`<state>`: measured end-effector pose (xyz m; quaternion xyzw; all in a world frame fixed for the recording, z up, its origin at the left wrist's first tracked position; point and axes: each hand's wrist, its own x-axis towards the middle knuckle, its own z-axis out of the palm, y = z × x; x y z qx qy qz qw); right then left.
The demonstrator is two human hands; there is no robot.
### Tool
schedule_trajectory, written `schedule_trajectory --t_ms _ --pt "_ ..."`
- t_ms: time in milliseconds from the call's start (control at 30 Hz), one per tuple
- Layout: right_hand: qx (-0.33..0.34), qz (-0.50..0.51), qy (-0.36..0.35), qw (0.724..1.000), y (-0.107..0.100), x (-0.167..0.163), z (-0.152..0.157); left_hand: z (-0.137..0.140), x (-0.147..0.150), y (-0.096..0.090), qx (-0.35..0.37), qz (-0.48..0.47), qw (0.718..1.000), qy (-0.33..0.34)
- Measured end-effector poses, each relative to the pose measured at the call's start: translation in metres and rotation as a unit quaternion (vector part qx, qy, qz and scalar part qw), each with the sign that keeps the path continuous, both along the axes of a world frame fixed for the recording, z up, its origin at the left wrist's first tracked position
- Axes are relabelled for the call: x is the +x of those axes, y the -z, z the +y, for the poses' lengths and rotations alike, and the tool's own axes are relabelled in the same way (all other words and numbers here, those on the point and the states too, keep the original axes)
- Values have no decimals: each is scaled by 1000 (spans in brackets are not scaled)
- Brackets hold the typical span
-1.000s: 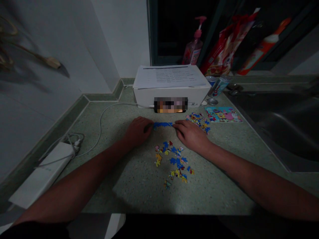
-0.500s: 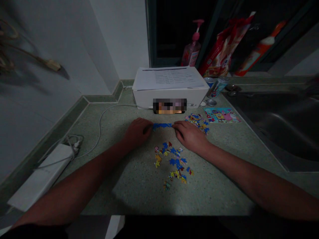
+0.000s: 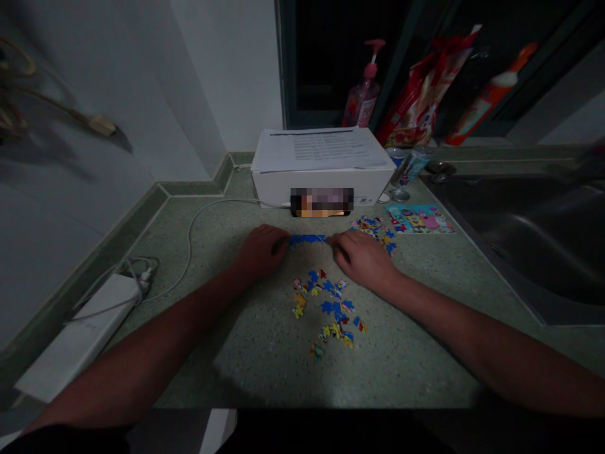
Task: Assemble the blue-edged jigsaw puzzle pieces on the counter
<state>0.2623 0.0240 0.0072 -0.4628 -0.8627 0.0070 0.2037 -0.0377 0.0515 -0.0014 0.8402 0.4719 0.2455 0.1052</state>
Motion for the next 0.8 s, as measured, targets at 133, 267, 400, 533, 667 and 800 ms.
schedule_trajectory --t_ms 133,267,400,533,667,800 --pt "-18 26 -59 998 -4 -4 -8 0 0 1 0 -9 1000 -2" --pt "-62 44 -147 986 -7 -13 -18 0 1 0 -3 -10 1000 -2" --pt "-72 49 -174 981 -9 -19 -23 0 1 0 -4 -5 1000 -3" --pt "-74 64 -153 983 -12 -15 -20 0 1 1 -2 -4 1000 -3" --pt "-94 57 -115 987 -16 -8 -18 0 0 1 1 -5 1000 -1" --pt "-141 2 -181 973 -26 -6 -21 0 0 2 0 -7 1000 -1"
